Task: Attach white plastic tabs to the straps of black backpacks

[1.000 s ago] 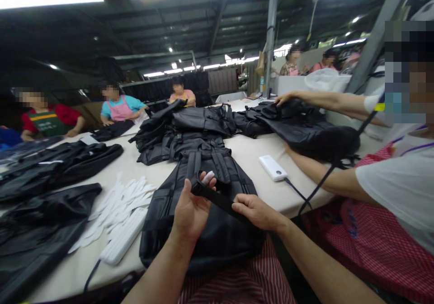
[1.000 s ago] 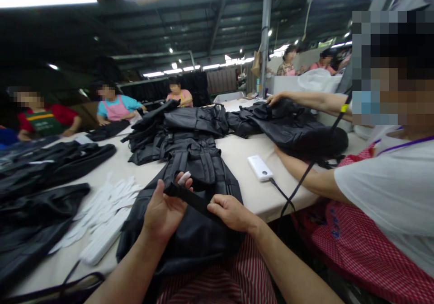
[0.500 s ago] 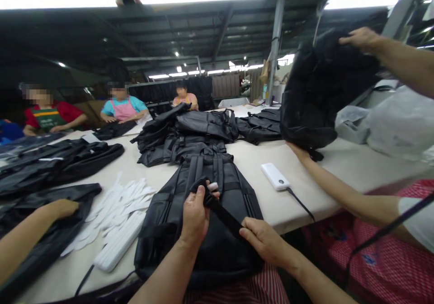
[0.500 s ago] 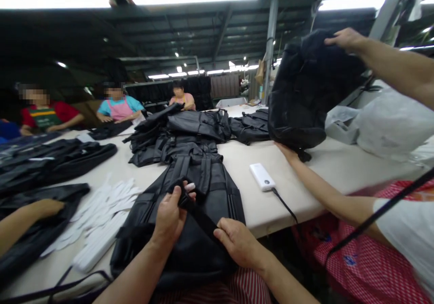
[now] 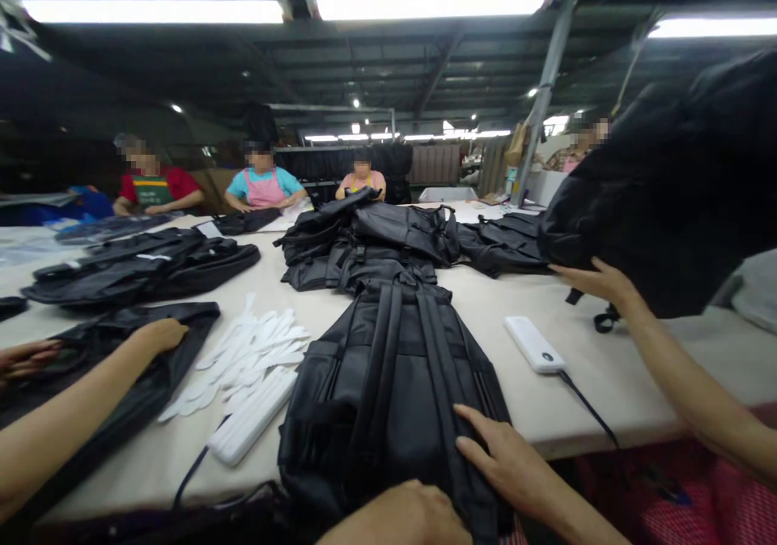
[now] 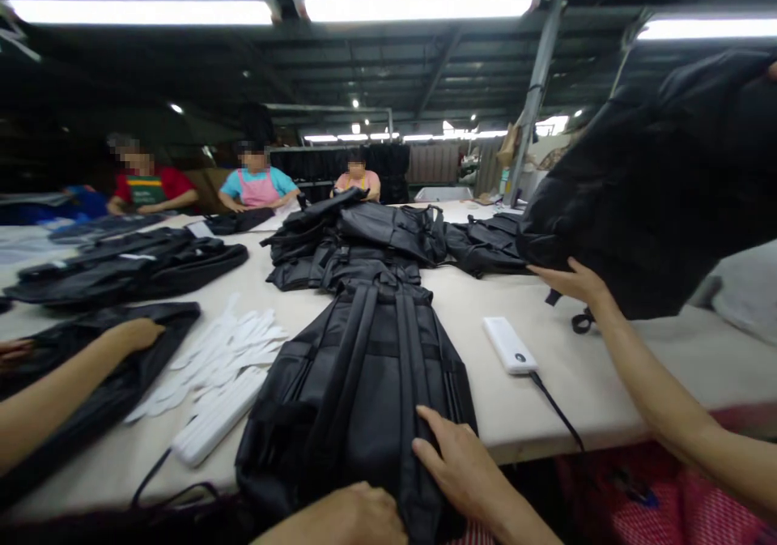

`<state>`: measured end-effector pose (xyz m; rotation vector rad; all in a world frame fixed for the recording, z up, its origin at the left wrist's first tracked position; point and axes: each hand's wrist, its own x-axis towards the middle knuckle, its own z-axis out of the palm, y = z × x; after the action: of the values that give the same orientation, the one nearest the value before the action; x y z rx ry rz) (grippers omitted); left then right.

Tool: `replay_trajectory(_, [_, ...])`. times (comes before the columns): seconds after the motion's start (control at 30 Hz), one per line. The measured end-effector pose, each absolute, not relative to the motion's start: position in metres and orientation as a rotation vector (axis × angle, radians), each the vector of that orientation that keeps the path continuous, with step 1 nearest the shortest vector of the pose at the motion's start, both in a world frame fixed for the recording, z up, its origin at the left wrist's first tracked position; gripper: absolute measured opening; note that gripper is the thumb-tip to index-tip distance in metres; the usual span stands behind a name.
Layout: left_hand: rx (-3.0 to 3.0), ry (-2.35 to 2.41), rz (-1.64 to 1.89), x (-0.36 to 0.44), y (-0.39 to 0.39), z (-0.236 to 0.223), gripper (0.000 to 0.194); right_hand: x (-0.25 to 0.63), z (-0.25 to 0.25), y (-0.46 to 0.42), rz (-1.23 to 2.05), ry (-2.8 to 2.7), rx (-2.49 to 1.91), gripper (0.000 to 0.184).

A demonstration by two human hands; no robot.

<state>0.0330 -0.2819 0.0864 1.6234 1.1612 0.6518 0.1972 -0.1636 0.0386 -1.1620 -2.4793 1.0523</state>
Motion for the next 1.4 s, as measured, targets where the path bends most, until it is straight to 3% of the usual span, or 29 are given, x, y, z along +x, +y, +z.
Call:
replay_trajectory(0.17, [1.523,1.92,1.143,-0.045,-0.282,0.087,0.029,0.185,0.051,-0.161,0.514,-2.788,-1.117,0.039])
replay_trajectory(0.23, [1.451,2.082,1.225,-0.062,-0.276,0.071,0.039,0.167,0.066,-0.149,0.381,-2.749,-1.111,0.037])
replay_trajectory(0.3, [1.457,2.154,1.191,-0.064,-0.27,0.054,0.05,0.137,0.076,-0.134,0.502,-2.623,-1.123,0.046])
replay_trajectory(0.43, [1.512,2.106,1.122,-0.043,-0.277,0.035,0.053,0.066,0.065,-0.107,1.134,-2.208,-1.196,0.065])
replay_trajectory(0.6, [1.481,1.917,0.81,-0.038,-0.306,0.036,0.068,0.025,0.023,-0.103,1.336,-2.036,-1.201,0.028])
replay_trajectory(0.73, [1.571,1.75,0.518,-0.057,-0.315,0.054,0.048,0.024,0.006,-0.107,1.224,-2.085,-1.228,0.019])
replay_trajectory(0.8, [1.538,1.866,0.667,-0.062,-0.309,0.063,0.041,0.023,0.007,-0.107,1.202,-2.097,-1.218,0.019])
replay_trajectory(0.93, [1.257,2.006,1.075,-0.064,-0.284,0.064,0.053,0.023,0.025,-0.104,1.316,-1.996,-1.118,0.021])
replay_trajectory(1.07, [1.054,1.719,1.069,-0.059,-0.274,0.054,0.066,0.023,0.059,-0.098,1.405,-1.791,-0.987,0.026])
replay_trajectory(1.2, [0.903,1.225,1.06,-0.05,-0.279,0.063,0.045,0.009,0.09,-0.088,1.443,-1.694,-0.915,0.026])
replay_trajectory(1.3, [0.783,1.13,1.175,-0.052,-0.276,0.076,0.035,0.001,0.102,-0.084,1.469,-1.641,-0.91,0.031])
replay_trajectory(1.4, [0.676,1.139,1.36,-0.063,-0.268,0.088,0.034,0.013,0.101,-0.091,1.781,-1.556,-0.744,0.039])
